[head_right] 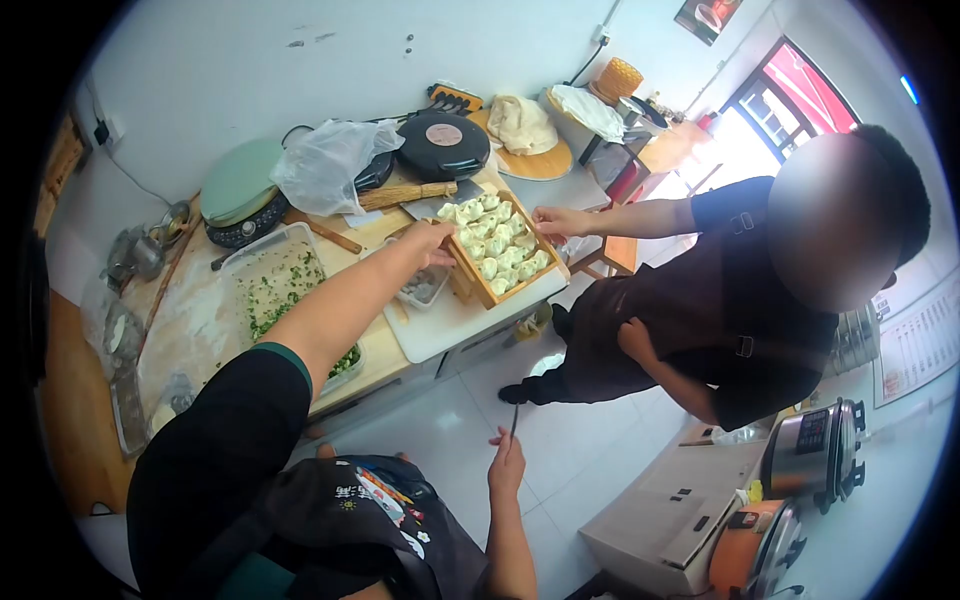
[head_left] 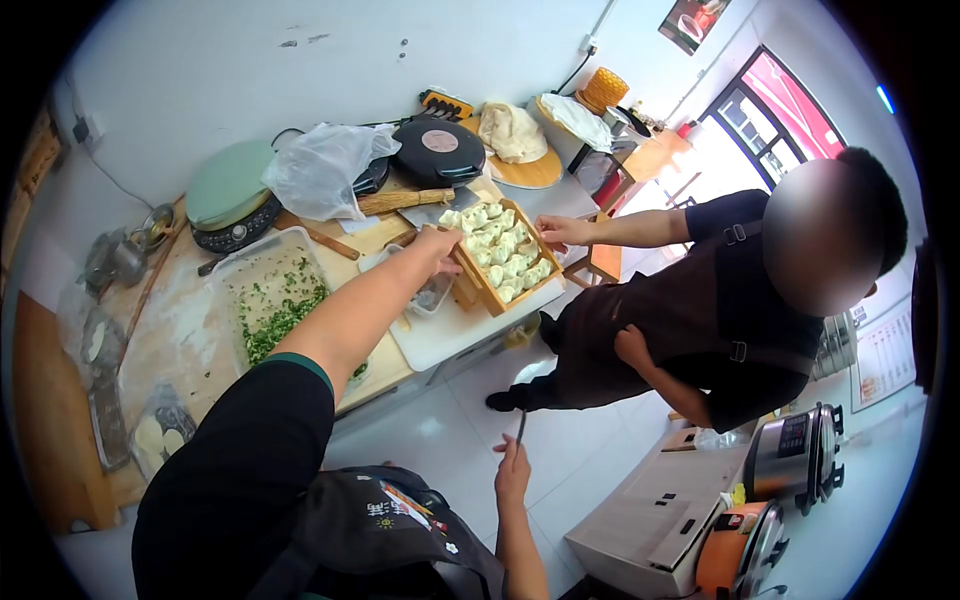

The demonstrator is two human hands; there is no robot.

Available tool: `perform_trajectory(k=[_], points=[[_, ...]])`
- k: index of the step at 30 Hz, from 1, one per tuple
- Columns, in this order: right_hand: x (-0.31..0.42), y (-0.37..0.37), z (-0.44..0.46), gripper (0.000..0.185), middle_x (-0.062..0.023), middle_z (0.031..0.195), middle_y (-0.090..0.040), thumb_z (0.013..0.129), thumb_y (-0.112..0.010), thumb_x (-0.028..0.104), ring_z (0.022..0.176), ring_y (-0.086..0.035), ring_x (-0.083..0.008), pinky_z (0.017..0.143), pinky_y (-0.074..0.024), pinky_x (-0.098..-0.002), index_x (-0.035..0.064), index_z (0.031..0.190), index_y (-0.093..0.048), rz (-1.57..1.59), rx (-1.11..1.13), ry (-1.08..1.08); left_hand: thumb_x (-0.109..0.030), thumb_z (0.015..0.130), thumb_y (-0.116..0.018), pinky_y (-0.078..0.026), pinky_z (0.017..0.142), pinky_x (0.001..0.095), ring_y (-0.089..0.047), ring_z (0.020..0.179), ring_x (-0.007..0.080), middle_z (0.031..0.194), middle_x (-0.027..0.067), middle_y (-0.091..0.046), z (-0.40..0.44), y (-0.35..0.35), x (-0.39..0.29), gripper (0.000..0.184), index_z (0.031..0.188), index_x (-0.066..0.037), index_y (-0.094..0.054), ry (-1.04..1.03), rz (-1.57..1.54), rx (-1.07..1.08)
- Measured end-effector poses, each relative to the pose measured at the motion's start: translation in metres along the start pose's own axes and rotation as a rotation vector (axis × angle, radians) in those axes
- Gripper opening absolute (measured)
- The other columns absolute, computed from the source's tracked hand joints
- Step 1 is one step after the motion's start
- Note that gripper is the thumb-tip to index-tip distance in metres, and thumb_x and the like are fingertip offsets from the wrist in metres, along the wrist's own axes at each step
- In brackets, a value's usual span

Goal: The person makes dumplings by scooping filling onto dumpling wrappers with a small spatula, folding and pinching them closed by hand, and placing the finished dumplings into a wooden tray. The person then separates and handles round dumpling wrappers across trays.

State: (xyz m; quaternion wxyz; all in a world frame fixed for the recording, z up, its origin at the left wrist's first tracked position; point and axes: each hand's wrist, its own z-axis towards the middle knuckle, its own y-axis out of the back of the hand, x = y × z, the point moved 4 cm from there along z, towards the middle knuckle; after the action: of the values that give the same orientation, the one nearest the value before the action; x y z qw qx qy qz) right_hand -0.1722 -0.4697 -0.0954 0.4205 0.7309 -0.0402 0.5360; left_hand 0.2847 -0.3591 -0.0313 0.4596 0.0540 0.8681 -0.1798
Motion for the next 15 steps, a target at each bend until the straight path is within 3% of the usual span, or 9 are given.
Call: perform_trajectory(k=[1,8,11,15], points=[[-0.009,-0.002,-0.013,0.040,-0.0060,0.085,-0.070,0.106,-0.040,0.032,0.065,-0.056,-0.0159,0.067,-0.0469,-0.0317,0.0048,0.118,-0.067,-0.026,0.022,0.006,-0.022,0.089,-0.066,-0.060,0.081,0.0510,-0.067,0.097,0.0352,0.112,0.0170,-0.062,0.000,0.001,0.000,0.042,0.123,0.000,-0.054,0.010,-0.004,0.006],[-0.033,-0.012,-0.065,0.041,-0.0054,0.083,-0.072,0.106,-0.040,0.033,0.066,-0.058,-0.0174,0.068,-0.0478,-0.0327,0.0035,0.119,-0.065,-0.034,0.134,-0.140,-0.023,0.090,-0.064,-0.060,0.079,0.0511,-0.067,0.100,0.0335,0.116,0.0157,-0.062,0.007,-0.001,-0.004,0.043,0.126,-0.002,-0.054,-0.042,0.079,-0.044],[-0.028,-0.020,-0.070,0.041,-0.0060,0.084,-0.072,0.105,-0.040,0.033,0.066,-0.058,-0.0188,0.068,-0.0484,-0.0338,0.0038,0.119,-0.065,-0.052,0.190,-0.123,-0.025,0.090,-0.065,-0.058,0.085,0.0504,-0.065,0.103,0.0316,0.117,0.0153,-0.062,0.000,0.001,-0.003,0.043,0.125,-0.002,-0.056,-0.023,0.070,-0.057],[-0.020,-0.014,-0.056,0.039,-0.0070,0.085,-0.073,0.105,-0.038,0.030,0.063,-0.058,-0.0209,0.067,-0.0493,-0.0360,0.0051,0.120,-0.065,-0.094,0.208,0.029,-0.027,0.090,-0.068,-0.053,0.091,0.0420,-0.063,0.106,0.0264,0.119,0.0140,-0.062,-0.026,0.019,-0.018,0.044,0.124,-0.002,-0.058,-0.097,0.184,-0.042]])
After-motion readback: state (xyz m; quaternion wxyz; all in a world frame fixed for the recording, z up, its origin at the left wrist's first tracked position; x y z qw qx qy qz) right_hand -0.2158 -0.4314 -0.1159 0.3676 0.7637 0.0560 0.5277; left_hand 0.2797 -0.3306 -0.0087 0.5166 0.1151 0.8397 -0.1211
